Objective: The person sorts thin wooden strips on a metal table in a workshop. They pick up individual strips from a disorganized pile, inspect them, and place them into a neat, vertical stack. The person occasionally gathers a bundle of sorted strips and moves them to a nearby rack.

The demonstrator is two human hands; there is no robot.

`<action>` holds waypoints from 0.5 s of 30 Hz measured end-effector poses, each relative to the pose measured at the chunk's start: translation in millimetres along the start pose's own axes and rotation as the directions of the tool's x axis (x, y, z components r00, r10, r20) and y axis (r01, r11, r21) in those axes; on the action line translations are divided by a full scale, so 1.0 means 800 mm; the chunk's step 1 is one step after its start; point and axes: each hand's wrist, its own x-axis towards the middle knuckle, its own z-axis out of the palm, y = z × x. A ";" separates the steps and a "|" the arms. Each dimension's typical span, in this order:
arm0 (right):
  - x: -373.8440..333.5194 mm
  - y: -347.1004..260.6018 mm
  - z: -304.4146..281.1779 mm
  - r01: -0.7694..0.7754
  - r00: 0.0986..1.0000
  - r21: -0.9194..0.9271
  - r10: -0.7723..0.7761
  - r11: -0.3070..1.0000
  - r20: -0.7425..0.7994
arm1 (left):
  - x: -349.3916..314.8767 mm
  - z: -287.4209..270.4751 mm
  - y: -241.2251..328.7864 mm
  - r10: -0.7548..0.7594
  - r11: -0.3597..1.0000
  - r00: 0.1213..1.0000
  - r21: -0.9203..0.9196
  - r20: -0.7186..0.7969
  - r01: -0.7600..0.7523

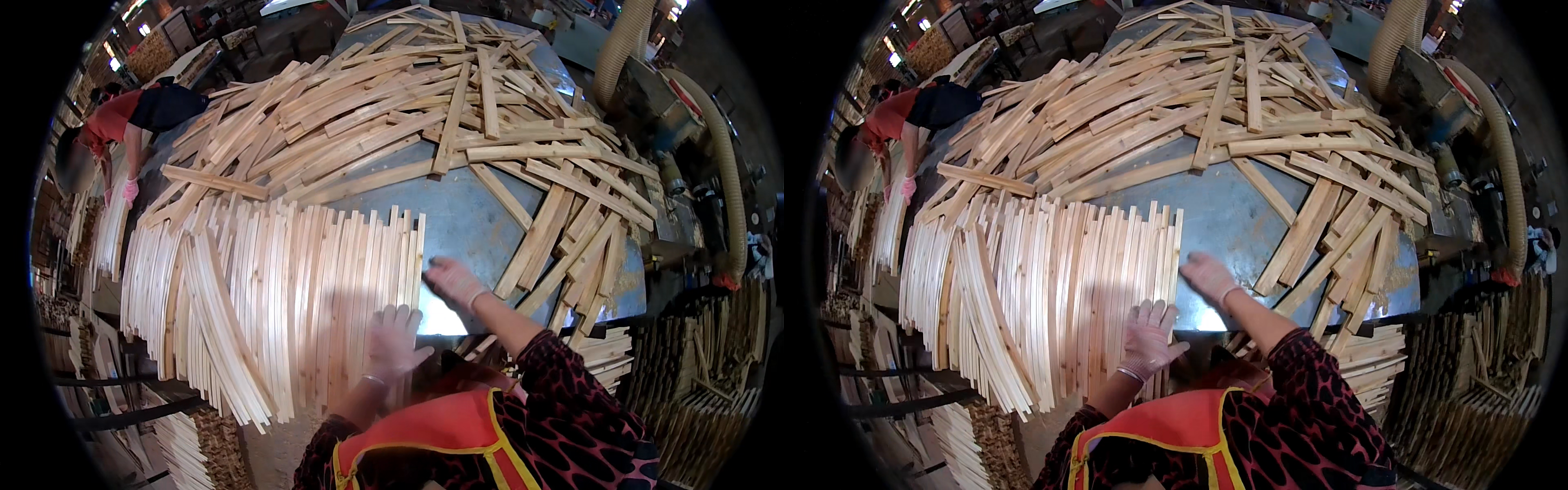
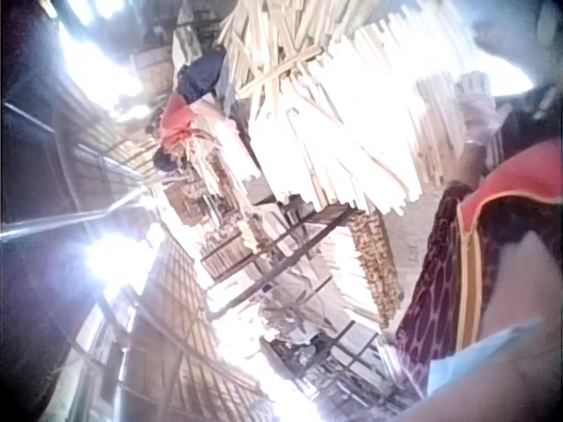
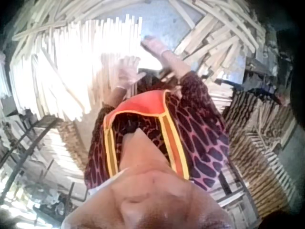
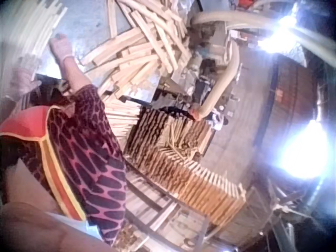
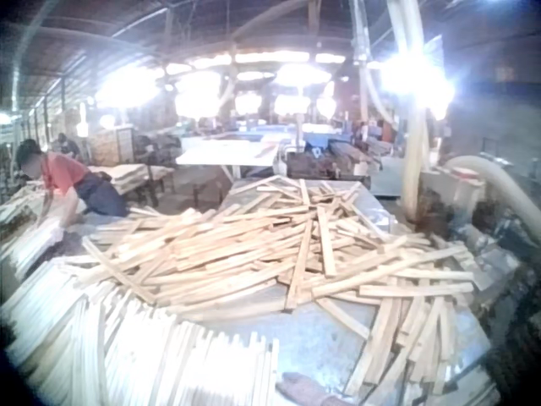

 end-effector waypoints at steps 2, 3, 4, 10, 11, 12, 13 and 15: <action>0.039 0.066 -0.046 -0.223 0.934 0.346 0.301 0.911 -0.192 | 0.007 0.011 -0.010 0.068 0.998 0.989 0.008 -0.131 -0.068; 0.063 0.102 -0.067 -0.316 0.807 0.634 0.552 0.706 -0.212 | 0.009 0.020 -0.013 0.101 0.995 0.976 0.012 -0.192 -0.100; 0.092 0.126 -0.089 -0.305 0.623 0.919 0.782 0.249 -0.006 | 0.010 0.028 -0.015 0.063 0.997 0.987 -0.026 -0.148 -0.068; 0.242 0.256 -0.167 0.341 0.242 0.928 0.939 0.152 -0.243 | 0.020 0.030 -0.015 0.050 0.994 0.985 -0.091 -0.163 -0.065; 0.261 0.265 -0.183 0.307 0.230 0.947 0.958 0.096 -0.172 | 0.022 0.029 -0.016 0.031 0.992 0.994 -0.119 -0.105 -0.043; 0.277 0.265 -0.201 0.267 0.218 0.963 0.971 0.037 -0.098 | 0.020 0.031 -0.017 0.016 0.993 0.996 -0.119 -0.088 -0.026; 0.285 0.260 -0.212 0.222 0.201 0.975 0.979 -0.020 -0.025 | 0.020 0.032 -0.016 0.029 0.994 0.990 -0.100 -0.139 -0.043; 0.304 0.230 -0.222 0.372 0.420 0.927 0.897 -0.033 -0.137 | 0.022 0.030 -0.018 0.069 0.996 0.967 -0.045 -0.245 -0.082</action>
